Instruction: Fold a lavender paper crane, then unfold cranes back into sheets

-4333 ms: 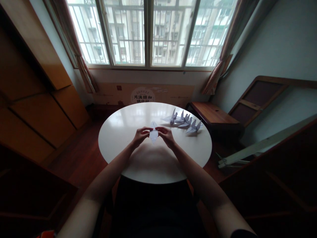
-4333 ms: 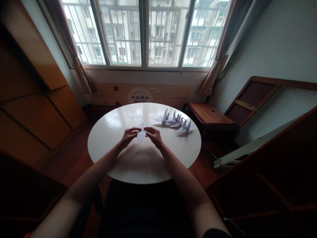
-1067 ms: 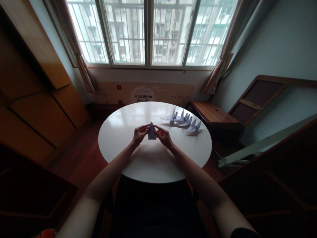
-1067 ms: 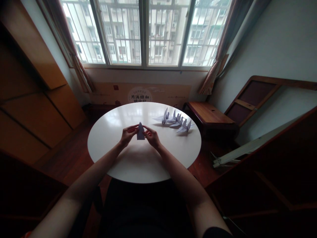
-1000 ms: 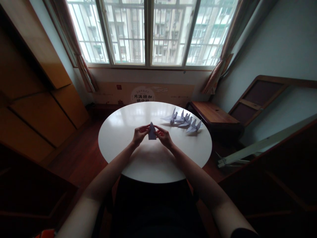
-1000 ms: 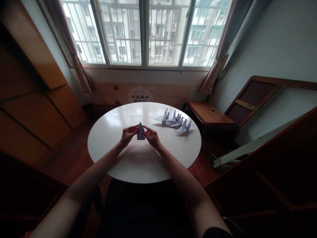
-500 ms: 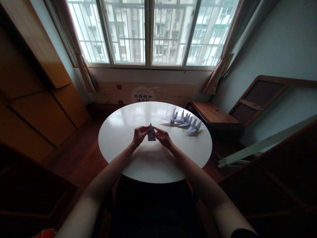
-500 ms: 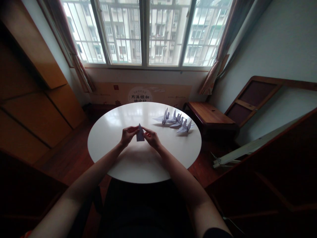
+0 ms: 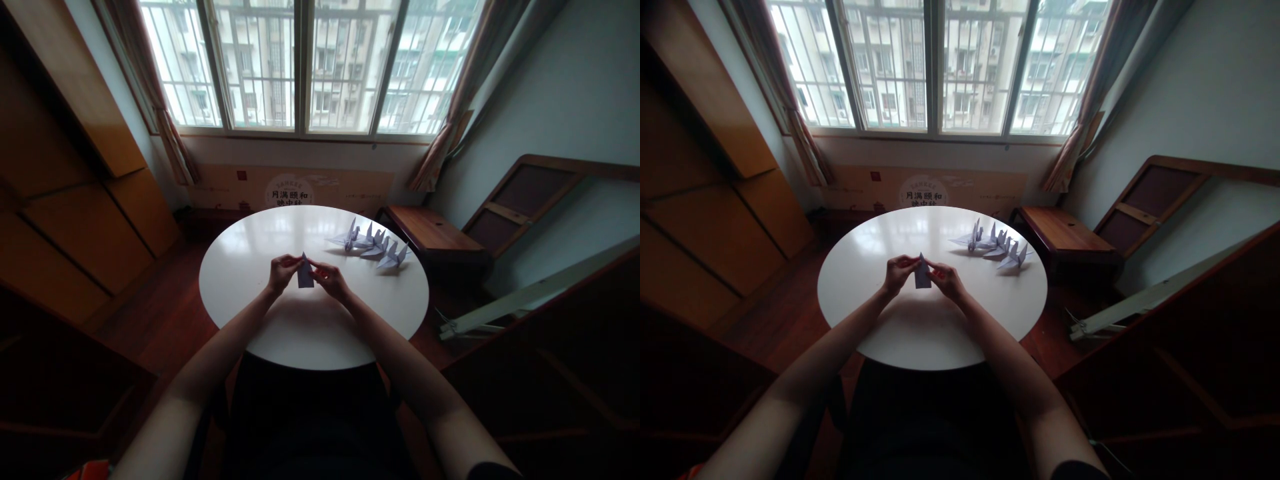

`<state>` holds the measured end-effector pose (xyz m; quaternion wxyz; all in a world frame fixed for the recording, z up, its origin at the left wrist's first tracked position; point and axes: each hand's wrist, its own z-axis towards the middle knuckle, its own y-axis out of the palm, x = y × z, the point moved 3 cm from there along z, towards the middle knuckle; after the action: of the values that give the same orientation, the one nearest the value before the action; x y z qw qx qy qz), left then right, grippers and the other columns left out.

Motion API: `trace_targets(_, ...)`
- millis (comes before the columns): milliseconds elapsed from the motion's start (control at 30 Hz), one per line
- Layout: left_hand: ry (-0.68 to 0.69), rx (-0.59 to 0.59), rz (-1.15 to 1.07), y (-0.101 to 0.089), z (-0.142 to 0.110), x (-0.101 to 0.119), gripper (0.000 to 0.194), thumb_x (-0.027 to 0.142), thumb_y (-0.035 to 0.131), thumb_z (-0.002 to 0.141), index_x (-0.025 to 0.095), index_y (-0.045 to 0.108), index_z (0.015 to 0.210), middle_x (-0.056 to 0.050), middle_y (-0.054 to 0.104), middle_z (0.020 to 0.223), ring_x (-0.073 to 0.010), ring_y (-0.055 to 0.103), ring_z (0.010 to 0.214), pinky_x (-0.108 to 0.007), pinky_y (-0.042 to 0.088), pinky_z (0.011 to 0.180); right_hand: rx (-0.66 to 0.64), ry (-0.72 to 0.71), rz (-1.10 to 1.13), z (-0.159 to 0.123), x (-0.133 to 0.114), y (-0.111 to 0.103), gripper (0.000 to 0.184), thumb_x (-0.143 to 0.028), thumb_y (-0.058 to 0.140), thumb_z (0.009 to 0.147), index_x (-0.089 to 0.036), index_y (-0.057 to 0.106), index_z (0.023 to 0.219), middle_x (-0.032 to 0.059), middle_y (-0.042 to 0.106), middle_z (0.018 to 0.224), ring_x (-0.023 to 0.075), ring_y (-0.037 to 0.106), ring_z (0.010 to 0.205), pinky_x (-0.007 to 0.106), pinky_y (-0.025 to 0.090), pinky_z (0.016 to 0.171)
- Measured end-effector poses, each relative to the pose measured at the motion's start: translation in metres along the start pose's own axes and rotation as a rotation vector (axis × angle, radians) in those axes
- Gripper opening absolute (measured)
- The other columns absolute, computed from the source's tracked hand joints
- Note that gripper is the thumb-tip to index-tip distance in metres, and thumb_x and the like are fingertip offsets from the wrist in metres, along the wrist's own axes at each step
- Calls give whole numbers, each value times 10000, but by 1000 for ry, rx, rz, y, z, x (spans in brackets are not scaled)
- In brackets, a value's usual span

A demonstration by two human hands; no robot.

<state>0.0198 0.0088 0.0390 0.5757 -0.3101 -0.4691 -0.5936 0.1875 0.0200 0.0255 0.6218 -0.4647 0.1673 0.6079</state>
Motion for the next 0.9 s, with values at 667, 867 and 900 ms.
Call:
trace_targets(667, -228, -13, -214, -4, 3, -6, 355, 331, 886, 495, 125, 632, 632, -61, 704, 708, -167, 668, 681, -339, 521, 752, -30, 3, 22, 0, -13, 1, 427, -319, 630, 802, -183, 662, 1205, -12, 563, 666, 101, 451, 585, 245, 394, 583)
trace_targets(867, -240, -6, -213, -4, 4, -8, 370, 336, 899, 472, 122, 642, 630, -73, 714, 727, -179, 671, 693, -356, 525, 761, -46, 62, 84, 0, -13, 2, 439, -347, 644, 782, -159, 680, 1177, -21, 550, 633, 92, 445, 558, 232, 382, 549)
trace_targets(900, -230, -3, -209, -4, 4, -8, 366, 334, 898, 474, 123, 638, 620, -71, 712, 722, -178, 670, 690, -354, 524, 757, -47, 64, 87, 0, -12, 2, 436, -349, 646, 779, -160, 683, 1170, -23, 549, 629, 91, 444, 556, 230, 382, 547)
